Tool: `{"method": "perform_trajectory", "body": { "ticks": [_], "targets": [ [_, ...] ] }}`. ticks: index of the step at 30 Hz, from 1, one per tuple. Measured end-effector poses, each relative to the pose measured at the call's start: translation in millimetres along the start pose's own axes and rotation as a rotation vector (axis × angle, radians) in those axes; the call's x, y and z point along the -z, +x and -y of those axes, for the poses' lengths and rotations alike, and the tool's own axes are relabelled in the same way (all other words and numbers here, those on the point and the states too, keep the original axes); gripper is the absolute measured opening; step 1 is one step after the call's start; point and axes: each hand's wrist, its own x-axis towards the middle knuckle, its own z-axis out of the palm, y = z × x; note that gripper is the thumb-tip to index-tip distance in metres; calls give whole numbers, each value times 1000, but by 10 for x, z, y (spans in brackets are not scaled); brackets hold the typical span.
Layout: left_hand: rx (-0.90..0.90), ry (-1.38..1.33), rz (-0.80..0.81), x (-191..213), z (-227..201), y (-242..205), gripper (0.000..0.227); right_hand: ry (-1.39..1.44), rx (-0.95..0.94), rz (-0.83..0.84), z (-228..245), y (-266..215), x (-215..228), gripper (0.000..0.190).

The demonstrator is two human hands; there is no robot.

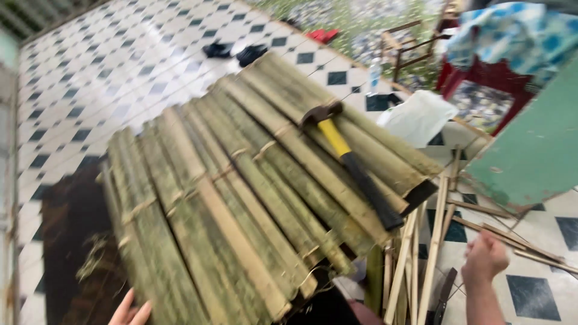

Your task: The person aligns bamboo strips on a workbench and uses a hammer to drive nails into the strips to secure them together. The person repeatedly picks up nails and hammers them into the bamboo assembly.

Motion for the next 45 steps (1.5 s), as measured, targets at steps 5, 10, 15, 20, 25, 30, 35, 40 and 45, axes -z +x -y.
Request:
{"method": "perform_trajectory", "body": {
  "ticks": [5, 10, 15, 20, 25, 30, 35, 40, 45],
  "targets": [
    [45, -65, -135, -172, -342, -264, 54, -171, 481, 438, 1583, -920, -593, 14],
    [25, 57, -144, -90, -457, -329, 55, -250, 840, 835, 2262, -2031, -952, 11],
    [-255, 313, -190, -45, -208, -140, 49, -204, 881, 1158, 2511, -3037, -1174, 9],
    [-179, 176, -173, 239, -467, -396, 43, -223, 912, 1355, 2466, -3692, -1242, 8],
    [-247, 191, -278, 620, -547, -846, 33, -234, 1022, 1518, 2361, -4098, -1175, 7],
    [-101, 113, -190, 845, -594, -1304, 26, -182, 1183, 1442, 2212, -3897, -1344, 8],
    [-248, 172, -159, 751, -346, -1450, 33, -148, 1356, 1490, 2262, -4228, -1218, 8],
    [-527, 311, -44, 476, -164, -1504, 61, 12, 1461, 1702, 2014, -4784, -1021, 21],
    [-618, 492, -14, 332, -29, -1350, 75, -208, 1711, 1743, 1722, -4977, -1015, 55]
  ]
}}
